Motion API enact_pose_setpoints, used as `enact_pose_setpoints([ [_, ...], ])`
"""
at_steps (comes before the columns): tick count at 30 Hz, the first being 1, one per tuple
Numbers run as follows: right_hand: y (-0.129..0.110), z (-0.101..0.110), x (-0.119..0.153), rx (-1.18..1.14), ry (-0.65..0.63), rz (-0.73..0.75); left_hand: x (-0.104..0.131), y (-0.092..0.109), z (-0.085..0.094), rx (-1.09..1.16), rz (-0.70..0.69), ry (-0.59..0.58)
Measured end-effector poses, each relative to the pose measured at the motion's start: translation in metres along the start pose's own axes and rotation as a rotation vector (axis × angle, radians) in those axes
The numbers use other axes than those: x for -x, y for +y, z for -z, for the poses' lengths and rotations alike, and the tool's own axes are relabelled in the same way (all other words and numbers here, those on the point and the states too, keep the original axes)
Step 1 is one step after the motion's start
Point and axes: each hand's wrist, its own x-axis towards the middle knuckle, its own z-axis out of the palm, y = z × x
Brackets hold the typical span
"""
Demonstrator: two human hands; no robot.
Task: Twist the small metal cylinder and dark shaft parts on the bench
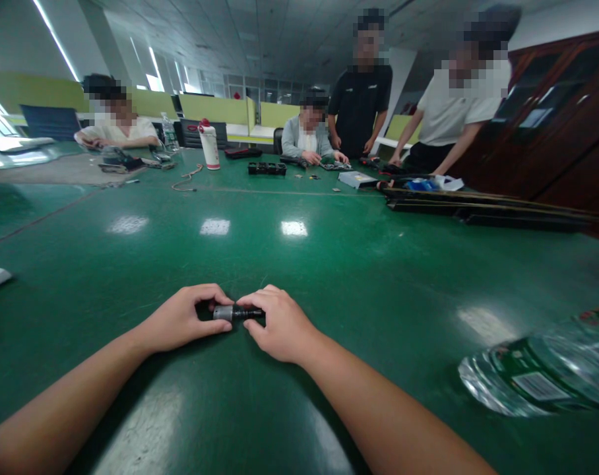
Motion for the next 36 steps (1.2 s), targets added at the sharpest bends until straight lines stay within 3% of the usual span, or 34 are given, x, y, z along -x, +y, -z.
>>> enact_pose_setpoints([
  [36, 0.0081, 0.0052, -0.0016, 0.126, 0.013, -0.079, -0.0003, -0.0011, -0.0006, 0.007, 0.007, -0.002],
])
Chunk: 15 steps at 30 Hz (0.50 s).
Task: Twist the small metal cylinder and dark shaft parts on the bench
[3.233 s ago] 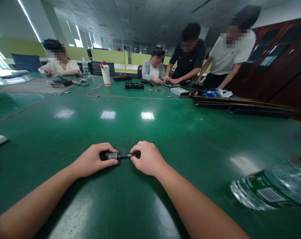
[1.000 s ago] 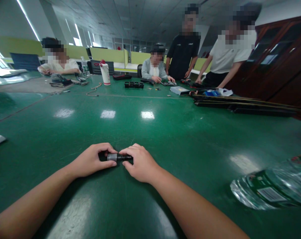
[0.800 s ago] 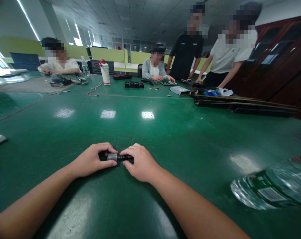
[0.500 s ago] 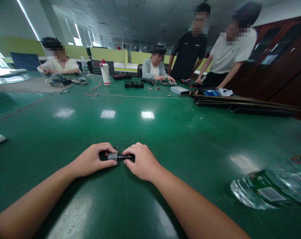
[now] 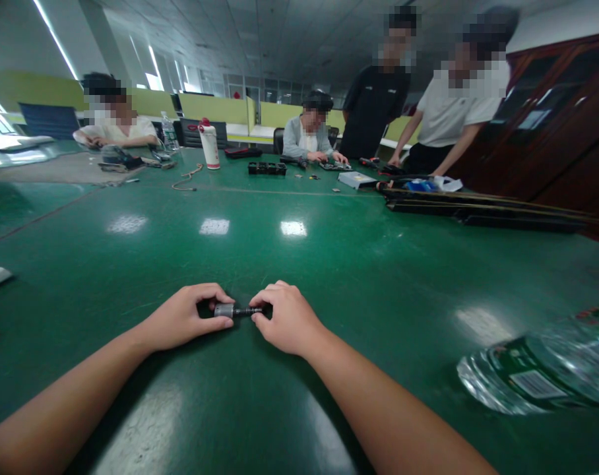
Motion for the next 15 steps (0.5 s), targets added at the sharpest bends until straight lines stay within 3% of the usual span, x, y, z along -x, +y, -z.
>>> enact_pose_setpoints([
  [10, 0.011, 0.017, 0.002, 0.187, 0.007, -0.191, 0.0, 0.002, 0.0, 0.008, 0.03, 0.022],
  [15, 0.009, 0.018, 0.003, 0.136, 0.008, -0.19, 0.0, 0.001, 0.001, 0.015, 0.03, 0.022],
])
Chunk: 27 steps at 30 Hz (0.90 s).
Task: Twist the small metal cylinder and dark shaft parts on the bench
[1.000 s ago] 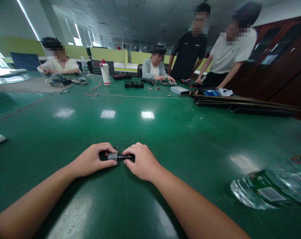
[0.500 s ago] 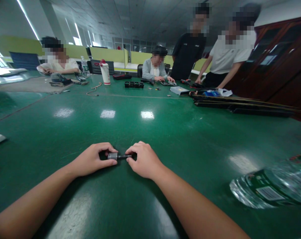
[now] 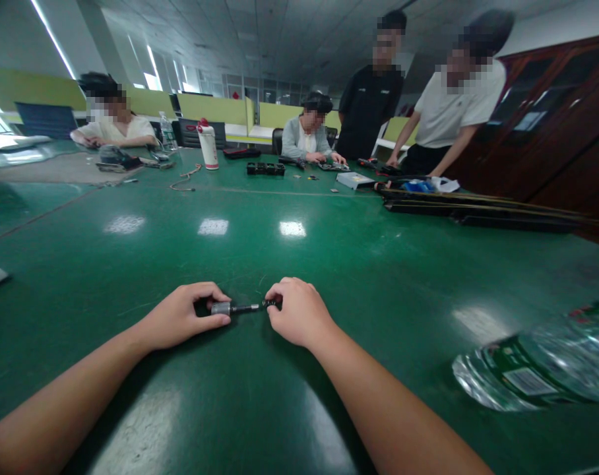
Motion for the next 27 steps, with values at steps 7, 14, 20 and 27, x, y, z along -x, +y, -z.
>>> enact_pose_setpoints([
  [7, -0.006, -0.007, 0.001, -0.074, -0.006, 0.086, 0.0, -0.001, 0.0, -0.006, -0.019, -0.002],
  [14, -0.018, -0.016, 0.004, -0.255, -0.035, 0.253, 0.001, 0.001, 0.001, -0.014, -0.047, -0.023],
  [20, -0.019, -0.017, 0.004, -0.213, -0.043, 0.256, 0.001, 0.003, 0.002, -0.01, -0.05, -0.023],
  [27, -0.018, -0.017, 0.003, -0.189, -0.058, 0.269, 0.001, 0.003, 0.001, 0.034, -0.06, -0.03],
])
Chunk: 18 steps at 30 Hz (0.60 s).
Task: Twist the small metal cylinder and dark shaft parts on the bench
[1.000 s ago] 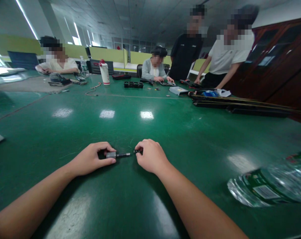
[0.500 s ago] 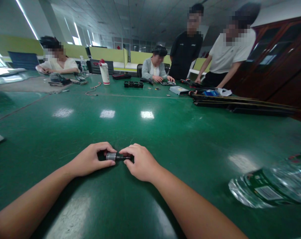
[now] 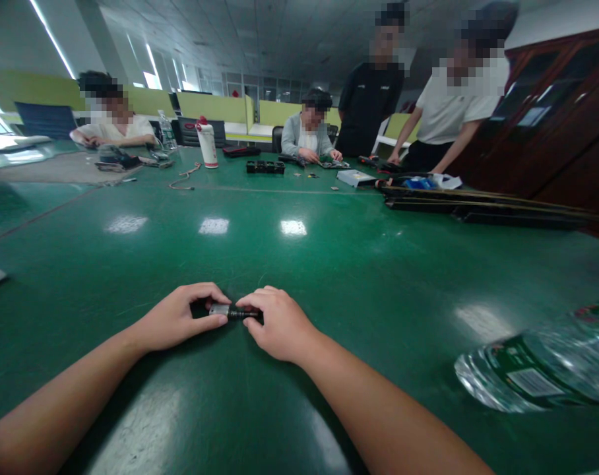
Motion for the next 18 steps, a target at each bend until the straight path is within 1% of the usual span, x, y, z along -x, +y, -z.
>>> enact_pose_setpoints([
  [6, -0.0001, -0.0011, 0.0, -0.004, 0.004, 0.001, -0.0003, -0.0001, -0.0005, -0.014, 0.033, 0.003],
  [18, 0.0003, -0.0018, 0.0009, -0.006, 0.008, 0.001, 0.0003, -0.0026, -0.001, -0.036, 0.048, 0.011],
])
